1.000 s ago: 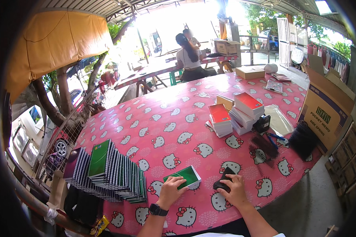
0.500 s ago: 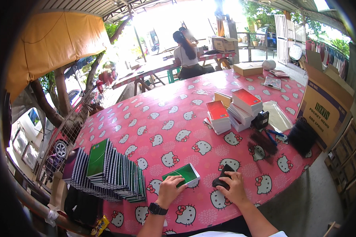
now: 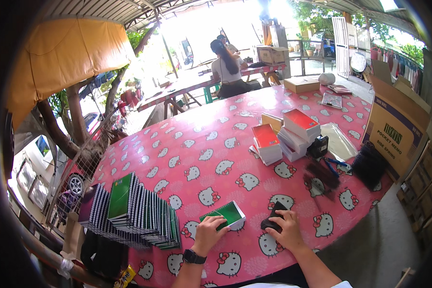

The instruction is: The person assembles green and red notebooks by inserting plastic spiral bindings through pre-punched holes. They pick up the notebook covers and pages, thread the spiral through by hand, and stack the finished notebooks.

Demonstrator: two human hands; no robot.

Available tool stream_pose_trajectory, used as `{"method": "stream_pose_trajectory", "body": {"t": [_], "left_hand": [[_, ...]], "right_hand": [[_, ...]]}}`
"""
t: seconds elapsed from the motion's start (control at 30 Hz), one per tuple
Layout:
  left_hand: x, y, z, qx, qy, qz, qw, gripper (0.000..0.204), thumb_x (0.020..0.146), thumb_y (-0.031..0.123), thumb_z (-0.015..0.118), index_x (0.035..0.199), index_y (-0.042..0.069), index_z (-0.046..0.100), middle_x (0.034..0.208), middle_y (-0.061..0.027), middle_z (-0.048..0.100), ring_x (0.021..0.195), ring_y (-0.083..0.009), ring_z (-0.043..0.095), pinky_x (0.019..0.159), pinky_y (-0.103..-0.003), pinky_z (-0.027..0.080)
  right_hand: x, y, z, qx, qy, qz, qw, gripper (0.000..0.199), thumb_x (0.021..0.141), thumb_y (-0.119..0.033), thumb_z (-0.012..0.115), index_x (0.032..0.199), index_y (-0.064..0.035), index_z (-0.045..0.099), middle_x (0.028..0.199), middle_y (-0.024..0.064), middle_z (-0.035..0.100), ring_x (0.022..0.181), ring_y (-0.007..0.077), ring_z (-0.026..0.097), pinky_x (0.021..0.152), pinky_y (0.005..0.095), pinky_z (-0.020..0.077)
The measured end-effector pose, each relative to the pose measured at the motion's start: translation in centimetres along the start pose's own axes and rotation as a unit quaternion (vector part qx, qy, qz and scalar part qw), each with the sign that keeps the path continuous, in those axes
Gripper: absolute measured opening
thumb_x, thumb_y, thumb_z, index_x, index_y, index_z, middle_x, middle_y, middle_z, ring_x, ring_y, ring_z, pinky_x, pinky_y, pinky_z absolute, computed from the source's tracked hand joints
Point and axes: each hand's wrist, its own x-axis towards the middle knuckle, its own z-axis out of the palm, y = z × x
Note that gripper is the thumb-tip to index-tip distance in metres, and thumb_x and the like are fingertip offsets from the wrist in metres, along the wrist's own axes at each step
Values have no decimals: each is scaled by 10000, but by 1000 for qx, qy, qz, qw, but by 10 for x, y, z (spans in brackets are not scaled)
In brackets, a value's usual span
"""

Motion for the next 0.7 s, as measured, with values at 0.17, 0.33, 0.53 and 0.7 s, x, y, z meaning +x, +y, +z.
{"method": "stream_pose_trajectory", "body": {"t": [0.17,0.33,0.53,0.7], "left_hand": [[1,0,2,9,-9,2,1000,295,755,265,745,959,59,693,1045,-70,678,986,-255,622,833,-364,519],[2,2,2,13,-7,-2,1000,287,748,248,746,961,62,694,1034,-73,679,985,-256,624,828,-365,521],[2,-2,0,10,4,-4,1000,294,723,252,762,943,69,693,1005,-64,680,965,-261,628,800,-371,527],[5,1,1,4,2,-4,1000,297,716,252,770,937,70,691,989,-60,677,960,-261,628,797,-374,525]], "right_hand": [[1,0,0,-4,0,-3,1000,355,704,-280,774,991,-85,699,1173,109,560,1138,314,437,981,437,378],[6,-4,0,2,5,-8,1000,333,715,-249,771,987,-73,697,1157,121,568,1130,320,441,973,423,396],[35,8,13,-27,7,-68,997,287,722,-236,768,938,-57,710,1103,105,601,1091,310,471,950,415,419],[72,23,36,-7,45,-75,996,253,735,-226,759,916,-53,720,1049,87,614,1076,295,493,935,404,431]]}}
